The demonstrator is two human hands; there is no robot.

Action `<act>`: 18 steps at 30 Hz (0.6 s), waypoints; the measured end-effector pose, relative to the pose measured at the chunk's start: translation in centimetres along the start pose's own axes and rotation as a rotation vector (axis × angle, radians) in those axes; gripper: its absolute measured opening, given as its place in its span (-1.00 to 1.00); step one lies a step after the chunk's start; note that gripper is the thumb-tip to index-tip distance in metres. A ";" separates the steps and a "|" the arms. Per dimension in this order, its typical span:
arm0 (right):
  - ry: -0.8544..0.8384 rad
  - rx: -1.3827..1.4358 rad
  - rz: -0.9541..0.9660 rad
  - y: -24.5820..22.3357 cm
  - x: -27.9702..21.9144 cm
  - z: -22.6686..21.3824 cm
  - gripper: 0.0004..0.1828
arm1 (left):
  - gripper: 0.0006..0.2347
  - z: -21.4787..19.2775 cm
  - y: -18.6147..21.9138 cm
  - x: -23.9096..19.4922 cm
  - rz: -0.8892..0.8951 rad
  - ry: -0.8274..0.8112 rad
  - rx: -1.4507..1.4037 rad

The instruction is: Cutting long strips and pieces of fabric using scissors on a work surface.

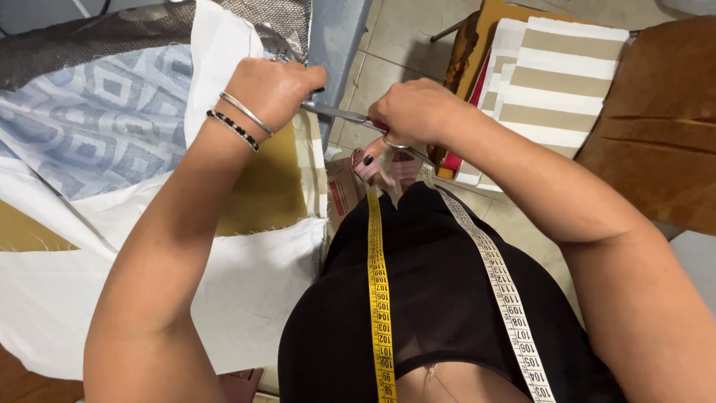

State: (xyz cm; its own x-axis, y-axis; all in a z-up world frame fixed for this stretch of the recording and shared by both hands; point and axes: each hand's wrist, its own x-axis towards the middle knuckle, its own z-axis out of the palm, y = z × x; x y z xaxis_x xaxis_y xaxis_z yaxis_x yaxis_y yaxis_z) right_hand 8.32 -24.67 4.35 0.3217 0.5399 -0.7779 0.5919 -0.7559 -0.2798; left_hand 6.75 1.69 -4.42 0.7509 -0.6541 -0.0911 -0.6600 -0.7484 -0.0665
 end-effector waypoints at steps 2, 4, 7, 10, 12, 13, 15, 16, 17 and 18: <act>-0.019 0.163 0.033 0.3 -0.7 0.2 -0.85 | -0.65 -0.2 0.0 -0.2 -0.009 0.052 -0.056; -0.055 0.149 -0.010 1.6 -0.5 1.5 -0.52 | -0.76 0.0 -0.1 0.0 -0.044 0.069 -0.089; -0.047 0.285 -0.178 5.9 1.5 7.1 -0.24 | -0.90 -0.1 0.4 0.2 -0.091 0.056 -0.125; 0.236 0.693 -0.293 5.6 3.2 10.3 -0.40 | -0.87 0.0 0.5 0.5 -0.095 0.082 -0.123; 0.462 0.988 -0.263 2.0 3.7 10.1 -0.50 | -0.81 -0.2 1.2 0.4 -0.058 0.111 -0.144; 0.492 1.239 -0.194 -0.1 4.3 8.4 -0.71 | -0.86 -0.8 1.3 0.4 -0.042 0.141 -0.092; 0.522 1.483 -0.129 -2.9 7.0 7.0 -0.80 | -0.88 -1.1 1.4 0.3 -0.032 0.175 -0.033; 0.568 1.685 -0.136 -3.5 9.2 7.4 -0.74 | -0.88 -0.7 1.4 0.1 -0.054 0.250 -0.007; 0.600 1.903 -0.126 -4.6 11.3 8.3 -0.66 | -0.84 -0.1 1.8 -0.5 -0.070 0.311 0.004; 0.589 1.912 -0.118 -4.2 11.4 8.4 -0.66 | -0.84 -0.1 1.8 -0.6 -0.070 0.299 -0.004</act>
State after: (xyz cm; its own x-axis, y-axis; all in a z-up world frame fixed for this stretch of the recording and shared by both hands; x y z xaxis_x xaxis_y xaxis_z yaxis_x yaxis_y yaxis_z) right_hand 3.35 -18.44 -8.09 0.7406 0.3389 -0.5802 -0.6526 0.1571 -0.7412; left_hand 5.17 0.71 -4.37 0.7687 -0.6042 0.2100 -0.6070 -0.7926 -0.0584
